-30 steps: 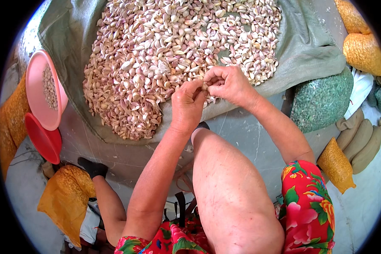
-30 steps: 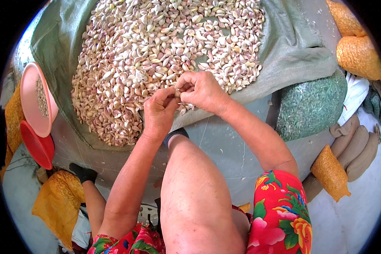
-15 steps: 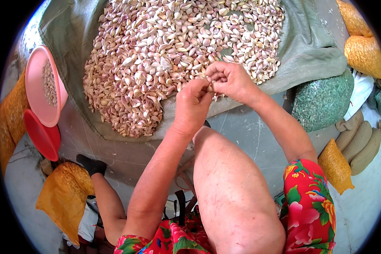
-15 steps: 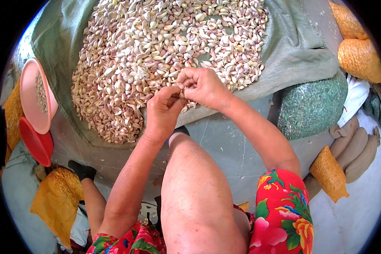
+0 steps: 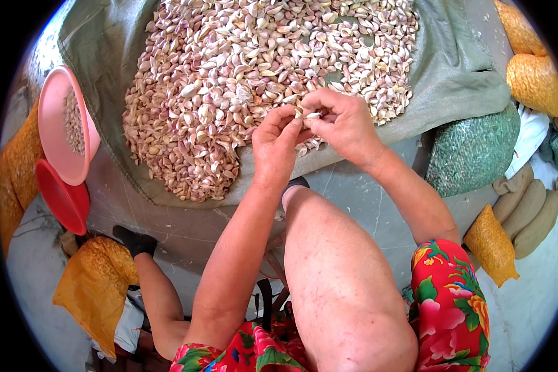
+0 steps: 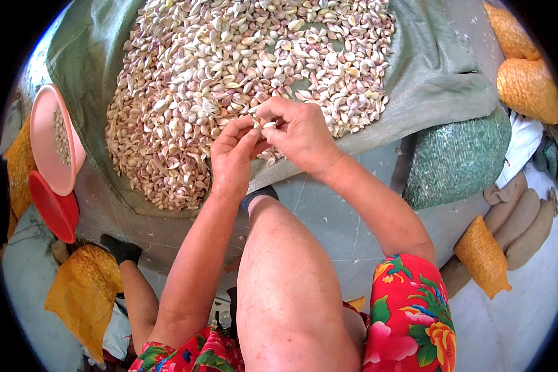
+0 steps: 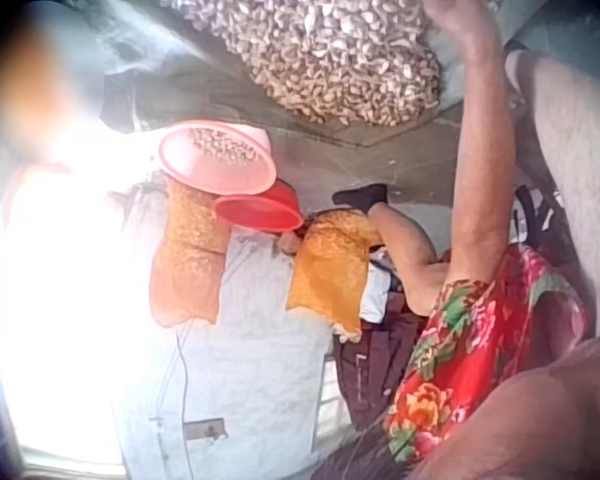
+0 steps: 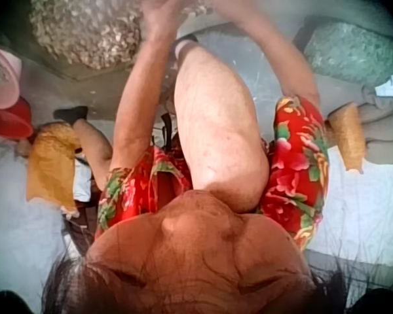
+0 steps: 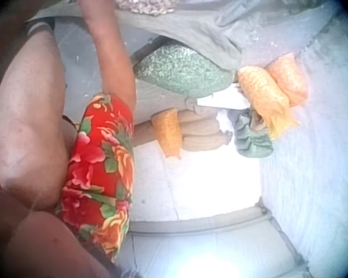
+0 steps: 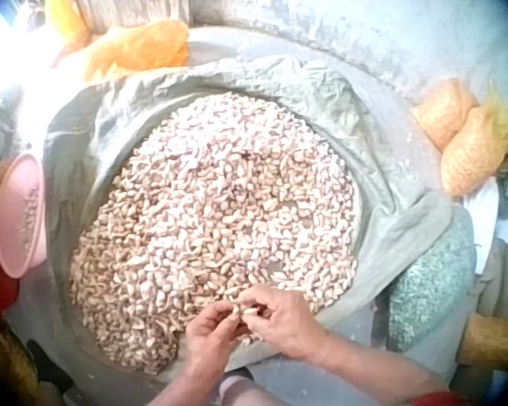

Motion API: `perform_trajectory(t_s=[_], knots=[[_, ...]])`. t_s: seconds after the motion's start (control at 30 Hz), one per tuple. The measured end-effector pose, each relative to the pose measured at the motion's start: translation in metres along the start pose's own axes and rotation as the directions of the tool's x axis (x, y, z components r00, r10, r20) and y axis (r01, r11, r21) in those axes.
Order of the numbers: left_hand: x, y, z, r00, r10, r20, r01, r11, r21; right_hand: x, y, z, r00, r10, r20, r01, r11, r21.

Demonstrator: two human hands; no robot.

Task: The person picks up individual garlic cloves from a large pile on a cloth and peels the skin off by hand, placing the peeled cloves into a pink bowl.

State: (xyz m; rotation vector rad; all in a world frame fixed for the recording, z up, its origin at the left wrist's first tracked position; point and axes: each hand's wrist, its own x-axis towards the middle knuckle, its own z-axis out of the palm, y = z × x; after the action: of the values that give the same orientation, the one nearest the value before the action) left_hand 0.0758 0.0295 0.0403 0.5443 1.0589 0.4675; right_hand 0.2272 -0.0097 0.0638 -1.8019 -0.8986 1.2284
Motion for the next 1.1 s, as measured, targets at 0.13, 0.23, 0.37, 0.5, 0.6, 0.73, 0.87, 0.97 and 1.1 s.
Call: perform_trajectory(t_s=[0.13,0.23,0.37,0.5,0.6,0.73,0.87,0.97,1.1], knots=[[0.005,0.001,-0.003,0.999,-0.048,-0.002,0.048,0.995,-0.086,0.005,0.014,-0.007,0.987,0.154,0.035,-0.155,0.901,0.406],[0.006,0.001,0.000,0.999,-0.050,0.009,0.051,0.996,-0.070,0.007,0.024,-0.012,0.992,0.124,0.029,-0.127,0.974,0.190],[0.007,-0.002,-0.002,1.000,0.023,-0.006,-0.023,1.000,0.016,0.008,0.010,-0.009,0.977,-0.212,0.032,0.213,0.937,-0.277],[0.007,-0.003,-0.002,0.996,0.085,0.030,-0.089,0.982,0.164,0.008,-0.002,-0.006,0.997,-0.010,0.078,0.019,0.993,-0.114],[0.003,0.000,0.001,0.997,0.071,0.032,-0.078,0.930,0.360,0.012,0.003,-0.010,0.994,0.011,0.108,-0.003,0.997,-0.082],[0.000,0.003,0.005,1.000,-0.005,-0.029,0.011,0.974,0.227,0.014,0.002,-0.011,0.982,0.107,0.158,-0.107,0.994,-0.006],[0.002,0.003,0.009,0.990,-0.072,-0.118,0.081,0.994,0.078,0.011,0.012,-0.012,0.977,0.158,0.142,-0.174,0.978,0.113],[0.007,0.001,0.002,0.983,-0.107,-0.152,0.107,0.994,-0.008,0.009,0.016,-0.008,0.981,0.155,0.119,-0.181,0.951,0.250],[0.007,0.002,0.006,0.959,-0.135,-0.248,0.129,0.991,-0.042,0.005,0.018,-0.001,0.974,0.179,0.138,-0.208,0.948,0.239]])
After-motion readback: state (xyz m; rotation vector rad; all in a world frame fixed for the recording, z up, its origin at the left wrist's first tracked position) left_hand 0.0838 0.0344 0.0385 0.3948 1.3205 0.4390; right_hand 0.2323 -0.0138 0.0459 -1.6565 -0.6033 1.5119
